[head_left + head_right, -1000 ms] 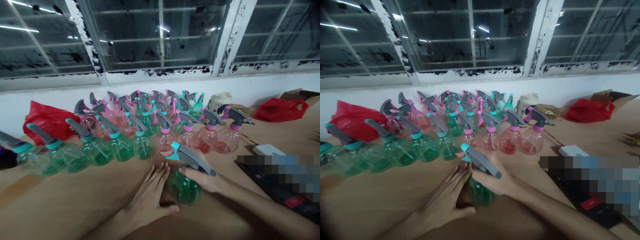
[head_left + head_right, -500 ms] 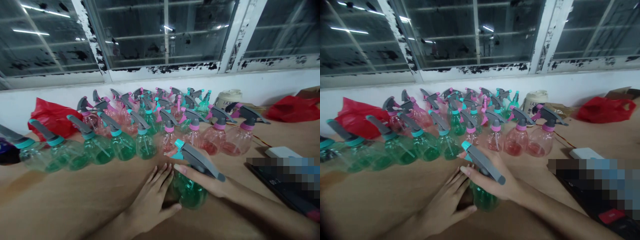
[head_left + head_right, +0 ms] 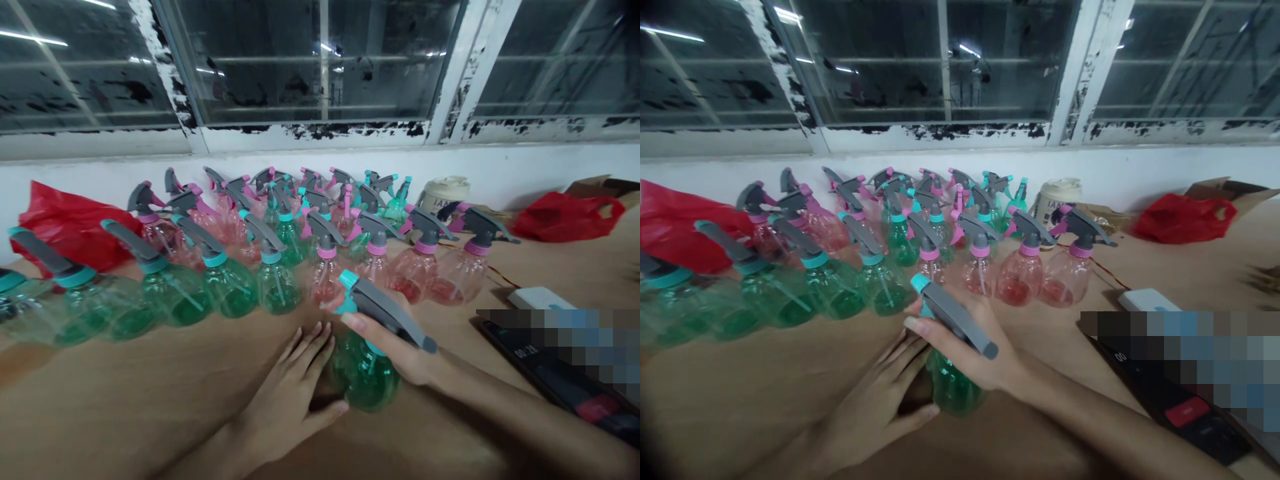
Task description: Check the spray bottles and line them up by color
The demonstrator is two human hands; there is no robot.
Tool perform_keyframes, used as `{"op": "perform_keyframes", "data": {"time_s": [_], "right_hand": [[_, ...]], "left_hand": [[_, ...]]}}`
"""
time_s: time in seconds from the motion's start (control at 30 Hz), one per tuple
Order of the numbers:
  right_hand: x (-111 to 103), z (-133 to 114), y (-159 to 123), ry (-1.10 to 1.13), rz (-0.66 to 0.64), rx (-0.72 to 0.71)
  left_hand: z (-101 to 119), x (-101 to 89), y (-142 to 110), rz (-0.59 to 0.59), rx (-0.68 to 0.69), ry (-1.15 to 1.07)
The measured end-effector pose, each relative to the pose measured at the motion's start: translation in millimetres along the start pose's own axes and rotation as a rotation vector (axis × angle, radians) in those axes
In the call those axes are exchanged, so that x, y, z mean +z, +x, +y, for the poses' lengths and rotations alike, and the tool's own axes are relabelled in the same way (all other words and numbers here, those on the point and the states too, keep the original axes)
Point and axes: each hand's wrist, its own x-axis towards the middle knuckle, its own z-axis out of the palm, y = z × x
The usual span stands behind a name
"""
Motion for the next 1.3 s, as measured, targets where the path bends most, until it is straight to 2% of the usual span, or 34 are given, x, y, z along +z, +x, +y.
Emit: {"op": "perform_keyframes", "data": {"time_s": [0.1, 0.27, 0.5, 0.9, 1.3], "right_hand": [[0.3, 2.7, -1.6, 0.046, -0.004, 0.029], [1.3, 5.4, -4.3, -0.003, 0.018, 0.038], [1.3, 6.3, -4.2, 0.020, -0.010, 0.048], [0.6, 8.0, -1.8, 0.059, -0.028, 0.033], [-0.3, 0.5, 0.9, 0.019, -0.015, 0.019]], "left_hand": [[1.4, -1.4, 0.6, -0.010, -0.007, 0.015], [2.6, -3.6, 1.9, -0.039, -0.009, 0.012], [1.0, 0.3, -0.6, -0.005, -0.001, -0.028], [2.2, -2.5, 1.5, -0.021, -0.011, -0.006], [0.9, -3.0, 2.3, -0.021, 0.003, 0.035]]}}
